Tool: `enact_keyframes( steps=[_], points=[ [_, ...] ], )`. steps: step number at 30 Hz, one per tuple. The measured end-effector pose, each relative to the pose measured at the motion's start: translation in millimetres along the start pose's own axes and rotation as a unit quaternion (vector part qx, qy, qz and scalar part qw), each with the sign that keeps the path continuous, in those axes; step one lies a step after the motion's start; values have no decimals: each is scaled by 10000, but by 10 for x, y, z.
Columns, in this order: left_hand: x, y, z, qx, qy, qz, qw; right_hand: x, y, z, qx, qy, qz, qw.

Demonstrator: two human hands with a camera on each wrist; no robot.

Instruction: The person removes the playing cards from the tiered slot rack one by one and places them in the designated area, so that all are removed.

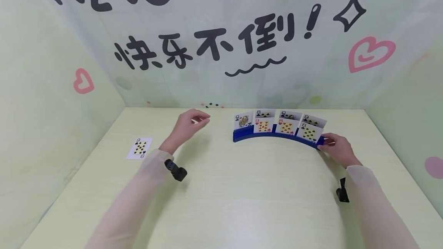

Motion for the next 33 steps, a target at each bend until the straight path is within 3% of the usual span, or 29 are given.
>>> enact_keyframes(
  steps=[7,12,25,33],
  points=[
    [422,275,-177,46,-157,296,9994,-5,5,10,21,-11,16,10000],
    [586,346,-266,-71,-34,382,9992,5,27,8,94,-22,5,10000],
    [738,382,-328,-283,306,451,9981,12,23,21,3,-42,-47,10000],
    [751,410,-333,-239,398,167,9988,8,24,26,-27,-25,-60,10000]
  ],
)
Point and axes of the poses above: each hand's wrist, its own z-axis away from the middle knuckle, its own x-axis out of the palm, y = z × x, the point moved 10 cm from there along -z, towards the middle knuckle, and after that the axes turned 7 degrees about x, right-handed, at the moved point
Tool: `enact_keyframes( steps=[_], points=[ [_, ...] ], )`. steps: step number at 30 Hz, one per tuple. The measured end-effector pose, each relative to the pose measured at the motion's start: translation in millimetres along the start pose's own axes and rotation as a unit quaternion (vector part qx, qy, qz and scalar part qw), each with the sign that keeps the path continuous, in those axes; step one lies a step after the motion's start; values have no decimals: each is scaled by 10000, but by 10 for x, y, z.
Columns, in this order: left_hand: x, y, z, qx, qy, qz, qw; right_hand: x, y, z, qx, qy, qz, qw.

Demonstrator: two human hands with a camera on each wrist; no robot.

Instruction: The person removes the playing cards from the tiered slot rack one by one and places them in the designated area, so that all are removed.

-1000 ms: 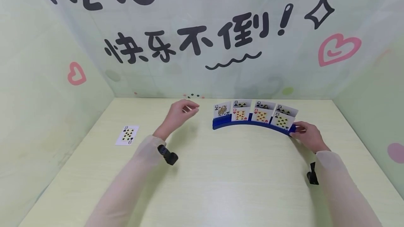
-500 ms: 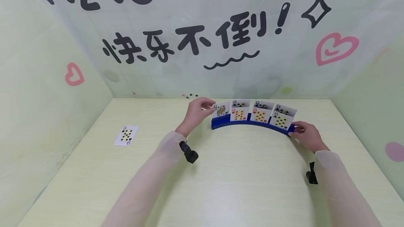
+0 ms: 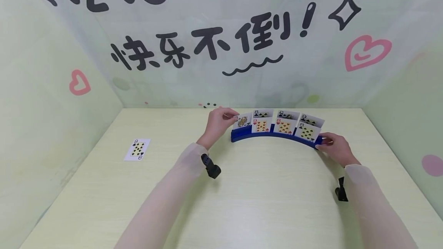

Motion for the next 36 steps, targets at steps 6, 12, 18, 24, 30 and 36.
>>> enact_keyframes(
  steps=[6,12,18,24,30,36],
  points=[
    [-29,14,-7,120,132,-191,9997,-7,1,-20,-42,-18,4,10000],
    [-98,24,-11,389,222,-306,9985,-24,4,-60,-98,-16,96,9999],
    [-204,1,3,461,266,-259,9982,-33,7,-84,-81,-64,126,9999],
    [-325,-63,25,437,339,-207,9983,-37,-7,-78,-109,-53,148,9998],
    [-471,-146,64,420,428,-164,9981,-32,-11,-69,-113,-55,181,9998],
    [-642,-279,113,275,394,-315,9983,-25,-19,-57,-110,-39,193,9997]
  ],
)
Point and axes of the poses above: each hand's wrist, its own z-axis away from the middle knuckle, its own x-axis out of the palm, y = z × x, the point moved 10 cm from there along -z, towards the middle knuckle, and after that the axes turned 7 degrees about x, right-handed, at the moved point
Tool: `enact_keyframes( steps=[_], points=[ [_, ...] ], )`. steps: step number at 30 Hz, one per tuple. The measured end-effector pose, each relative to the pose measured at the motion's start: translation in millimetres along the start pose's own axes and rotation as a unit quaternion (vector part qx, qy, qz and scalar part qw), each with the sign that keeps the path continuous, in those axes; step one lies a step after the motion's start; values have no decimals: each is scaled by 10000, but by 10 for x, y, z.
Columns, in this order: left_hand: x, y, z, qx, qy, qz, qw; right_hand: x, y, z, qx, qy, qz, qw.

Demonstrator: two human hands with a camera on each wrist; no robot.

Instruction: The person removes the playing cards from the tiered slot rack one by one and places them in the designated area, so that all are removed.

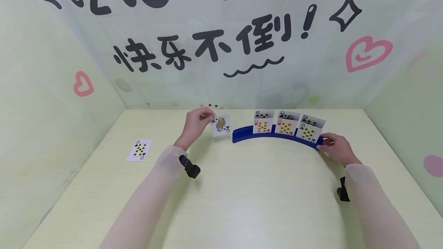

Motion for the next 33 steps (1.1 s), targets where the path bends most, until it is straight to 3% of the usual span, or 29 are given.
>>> enact_keyframes(
  steps=[6,12,24,33],
  points=[
    [-212,-147,43,-121,-134,-107,9998,-1,-17,4,-6,0,-43,10000],
    [-390,-343,122,-407,-547,-366,9970,-9,-37,25,-57,8,27,10000],
    [-683,-653,232,-652,-1431,-839,9840,2,-18,2,-75,46,-2,10000],
    [-948,-875,298,-758,-1835,-986,9751,-20,-30,-55,-112,86,-46,9999]
  ],
)
Point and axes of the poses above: each hand's wrist, its own z-axis away from the middle knuckle, its own x-axis out of the palm, y = z × x, the point moved 10 cm from there along -z, towards the middle knuckle, and after that the axes turned 7 degrees about x, right-handed, at the moved point
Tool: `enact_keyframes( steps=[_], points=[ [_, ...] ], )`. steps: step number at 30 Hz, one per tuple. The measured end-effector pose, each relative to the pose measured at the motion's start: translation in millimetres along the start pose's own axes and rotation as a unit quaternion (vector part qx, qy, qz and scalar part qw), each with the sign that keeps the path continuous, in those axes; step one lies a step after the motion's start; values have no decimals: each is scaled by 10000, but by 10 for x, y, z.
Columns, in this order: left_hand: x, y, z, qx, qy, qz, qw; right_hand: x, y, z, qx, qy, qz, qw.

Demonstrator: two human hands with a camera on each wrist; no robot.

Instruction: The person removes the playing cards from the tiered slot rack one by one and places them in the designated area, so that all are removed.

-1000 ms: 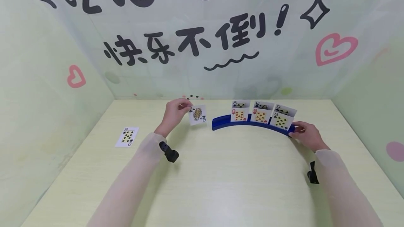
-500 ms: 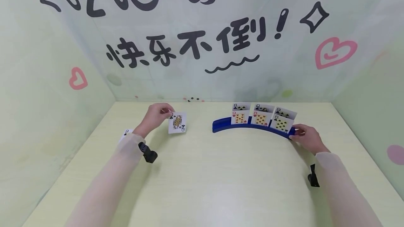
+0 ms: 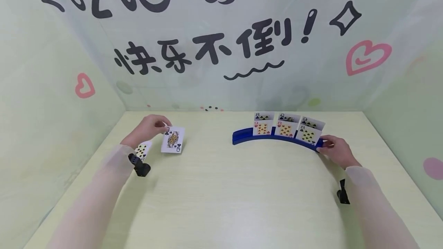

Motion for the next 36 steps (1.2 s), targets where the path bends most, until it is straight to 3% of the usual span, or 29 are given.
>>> enact_keyframes(
  steps=[8,12,18,30,36],
  points=[
    [-100,-177,167,-91,58,-15,9999,13,31,-13,46,-4,7,10000],
    [-84,-250,229,-86,-31,4,10000,26,33,23,69,0,-31,10000],
    [-17,-400,306,-385,-127,-52,9992,34,26,64,32,46,-67,10000],
    [72,-713,427,-947,282,-105,9951,36,5,83,14,84,-62,9999],
    [145,-879,434,-1034,650,-126,9924,30,1,77,-25,140,-58,9999]
  ],
)
Point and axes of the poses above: each hand's wrist, its own z-axis away from the middle knuckle, its own x-axis out of the palm, y = z × x, the point moved 10 cm from there along -z, towards the middle knuckle, and after that the axes turned 7 degrees about x, right-handed, at the moved point
